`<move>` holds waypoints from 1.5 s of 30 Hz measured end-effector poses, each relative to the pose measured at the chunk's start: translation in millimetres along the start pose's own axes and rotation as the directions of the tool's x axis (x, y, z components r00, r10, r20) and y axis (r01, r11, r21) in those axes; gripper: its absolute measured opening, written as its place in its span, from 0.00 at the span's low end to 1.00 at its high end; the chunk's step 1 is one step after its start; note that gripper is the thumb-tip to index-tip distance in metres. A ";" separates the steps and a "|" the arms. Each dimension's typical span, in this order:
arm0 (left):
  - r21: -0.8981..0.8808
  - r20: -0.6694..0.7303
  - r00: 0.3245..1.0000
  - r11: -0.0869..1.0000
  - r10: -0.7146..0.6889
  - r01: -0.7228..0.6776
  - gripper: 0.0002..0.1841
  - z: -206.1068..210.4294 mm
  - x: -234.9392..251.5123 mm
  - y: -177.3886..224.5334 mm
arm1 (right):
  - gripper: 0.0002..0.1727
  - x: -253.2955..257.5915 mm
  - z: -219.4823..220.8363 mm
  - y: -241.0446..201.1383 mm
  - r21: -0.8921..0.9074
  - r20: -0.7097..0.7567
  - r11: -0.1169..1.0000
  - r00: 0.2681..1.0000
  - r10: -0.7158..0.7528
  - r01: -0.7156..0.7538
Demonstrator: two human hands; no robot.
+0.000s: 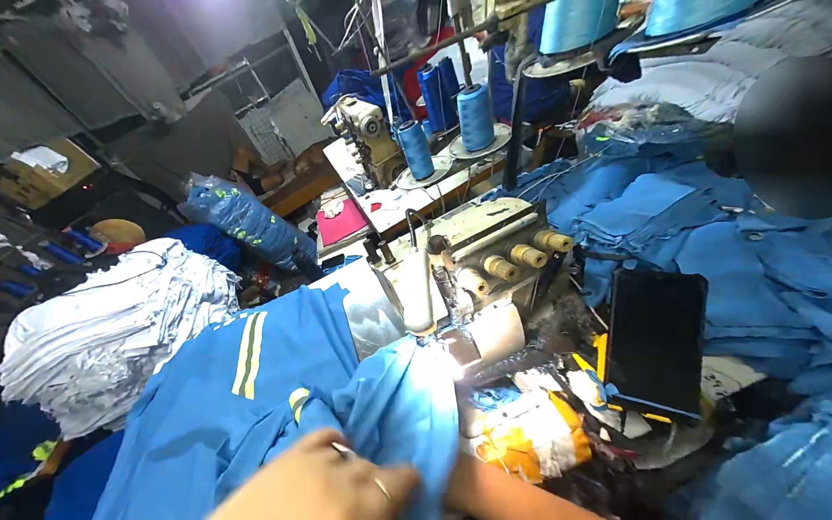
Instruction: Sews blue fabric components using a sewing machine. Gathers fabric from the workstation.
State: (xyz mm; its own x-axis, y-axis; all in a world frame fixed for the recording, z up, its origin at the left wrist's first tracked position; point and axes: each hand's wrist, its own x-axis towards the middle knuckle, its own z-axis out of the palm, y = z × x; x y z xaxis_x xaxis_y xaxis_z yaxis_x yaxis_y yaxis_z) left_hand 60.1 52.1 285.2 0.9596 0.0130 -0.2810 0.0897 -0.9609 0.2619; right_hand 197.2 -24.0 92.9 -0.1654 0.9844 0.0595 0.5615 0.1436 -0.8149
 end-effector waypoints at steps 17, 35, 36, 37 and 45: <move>0.187 -0.753 0.651 0.918 -0.095 0.350 0.20 47.5 -30.6 -103.0 | 0.12 29.8 -63.0 25.5 -0.138 -0.482 0.960 0.831 -0.279 0.243; 0.165 -0.681 0.722 0.986 0.123 -0.012 0.11 24.2 10.6 -76.9 | 0.12 -56.6 -50.2 51.0 0.174 -0.479 0.916 0.844 -0.241 0.360; 0.172 -0.663 0.737 0.985 0.128 -0.016 0.12 30.3 19.3 -79.2 | 0.11 -64.4 -44.3 58.7 0.171 -0.493 0.914 0.835 -0.244 0.368; 0.174 -0.652 0.746 0.984 0.134 -0.024 0.12 37.0 28.2 -81.9 | 0.11 -69.2 -38.5 65.9 0.182 -0.508 0.907 0.826 -0.244 0.380; 0.083 -0.629 0.770 0.994 0.106 -0.070 0.12 52.3 67.9 -94.7 | 0.10 -48.0 -27.1 81.0 0.270 -0.609 0.889 0.781 -0.141 0.370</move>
State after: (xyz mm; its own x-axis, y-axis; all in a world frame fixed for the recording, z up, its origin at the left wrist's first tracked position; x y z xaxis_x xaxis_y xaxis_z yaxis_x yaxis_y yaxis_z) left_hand 102.8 129.5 193.0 0.9160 0.0817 0.3928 0.0001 -0.9791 0.2036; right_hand 272.5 -56.9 39.6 0.2852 0.8103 0.5119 0.2194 0.4647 -0.8579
